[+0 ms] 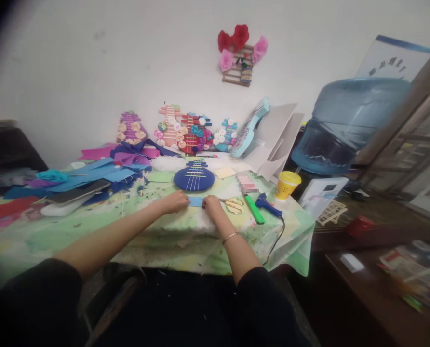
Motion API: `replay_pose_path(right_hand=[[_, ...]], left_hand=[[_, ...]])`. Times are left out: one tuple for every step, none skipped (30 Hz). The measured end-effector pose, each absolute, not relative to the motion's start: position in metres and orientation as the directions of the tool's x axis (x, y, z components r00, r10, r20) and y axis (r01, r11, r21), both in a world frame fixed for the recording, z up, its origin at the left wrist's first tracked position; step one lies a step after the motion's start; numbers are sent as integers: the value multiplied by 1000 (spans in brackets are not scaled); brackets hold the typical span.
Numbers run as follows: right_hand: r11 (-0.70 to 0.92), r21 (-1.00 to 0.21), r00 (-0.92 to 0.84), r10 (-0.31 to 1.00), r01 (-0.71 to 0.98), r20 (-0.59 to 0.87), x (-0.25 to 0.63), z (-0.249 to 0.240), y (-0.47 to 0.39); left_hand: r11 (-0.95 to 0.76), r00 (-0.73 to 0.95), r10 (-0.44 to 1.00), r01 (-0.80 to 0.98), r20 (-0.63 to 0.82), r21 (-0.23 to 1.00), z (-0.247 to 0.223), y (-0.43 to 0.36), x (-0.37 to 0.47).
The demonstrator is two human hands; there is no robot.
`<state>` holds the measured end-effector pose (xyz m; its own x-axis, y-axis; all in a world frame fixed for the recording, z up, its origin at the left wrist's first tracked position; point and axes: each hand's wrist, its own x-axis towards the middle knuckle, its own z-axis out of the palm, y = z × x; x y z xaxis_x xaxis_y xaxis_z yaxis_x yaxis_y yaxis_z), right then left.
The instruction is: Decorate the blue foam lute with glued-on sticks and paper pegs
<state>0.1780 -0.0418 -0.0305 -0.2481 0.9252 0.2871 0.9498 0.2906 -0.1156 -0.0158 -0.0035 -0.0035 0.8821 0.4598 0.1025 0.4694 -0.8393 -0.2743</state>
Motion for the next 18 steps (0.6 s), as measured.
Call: replay_pose_path(right_hand=[[291, -98, -252, 923, 952, 292, 177, -31, -43], [290, -80, -255, 920, 954, 297, 177, -31, -46], [289, -62, -259, 918, 955, 301, 176, -31, -48], [289, -45, -263, 916, 956, 303, 175, -30, -51], [289, -28, -267, 915, 957, 302, 174, -30, -53], [287, -14, -270, 915, 958, 299, 173, -28, -56], [284, -1, -271, 916, 959, 296, 172, -27, -58], [277, 10, -268, 918, 961, 292, 171, -26, -60], [268, 18, -262, 921, 963, 289, 170, -25, -61], [256, 23, -252, 924, 966, 286, 169, -23, -62], [242, 25, -239, 929, 970, 283, 167, -22, -63], [225, 24, -223, 934, 974, 279, 166, -22, -63], [206, 20, -204, 940, 978, 273, 165, -21, -64], [185, 14, -182, 947, 983, 266, 164, -20, -63], [163, 6, -159, 953, 987, 257, 163, -20, -63], [142, -3, -136, 960, 990, 246, 162, -19, -62], [122, -14, -115, 966, 992, 231, 162, -19, -60], [104, -27, -96, 972, 994, 213, 162, -18, -58]], left_hand=[[-833, 873, 473, 487, 116, -263, -4, -4, -15], [-827, 863, 487, 505, 133, -248, -4, -4, -14], [-820, 852, 501, 524, 153, -230, -5, -5, -14], [-814, 840, 514, 542, 174, -209, -6, -6, -14], [-809, 827, 527, 558, 195, -185, -7, -6, -14], [-804, 814, 540, 574, 214, -157, -8, -7, -15], [-798, 800, 553, 589, 233, -126, -10, -8, -16], [-793, 785, 567, 602, 251, -91, -11, -8, -18], [-787, 768, 582, 615, 268, -53, -12, -8, -19], [-780, 750, 598, 626, 284, -11, -14, -8, -21], [-770, 729, 616, 637, 299, 32, -15, -8, -23], [-757, 706, 636, 649, 313, 76, -17, -8, -25], [-741, 680, 658, 661, 324, 119, -19, -8, -26], [-722, 652, 681, 673, 333, 159, -22, -8, -28], [-702, 625, 704, 684, 338, 197, -24, -8, -29], [-681, 599, 726, 694, 339, 232, -25, -7, -29], [-662, 577, 745, 701, 335, 265, -26, -7, -30], [-644, 558, 762, 706, 328, 294, -27, -6, -30]])
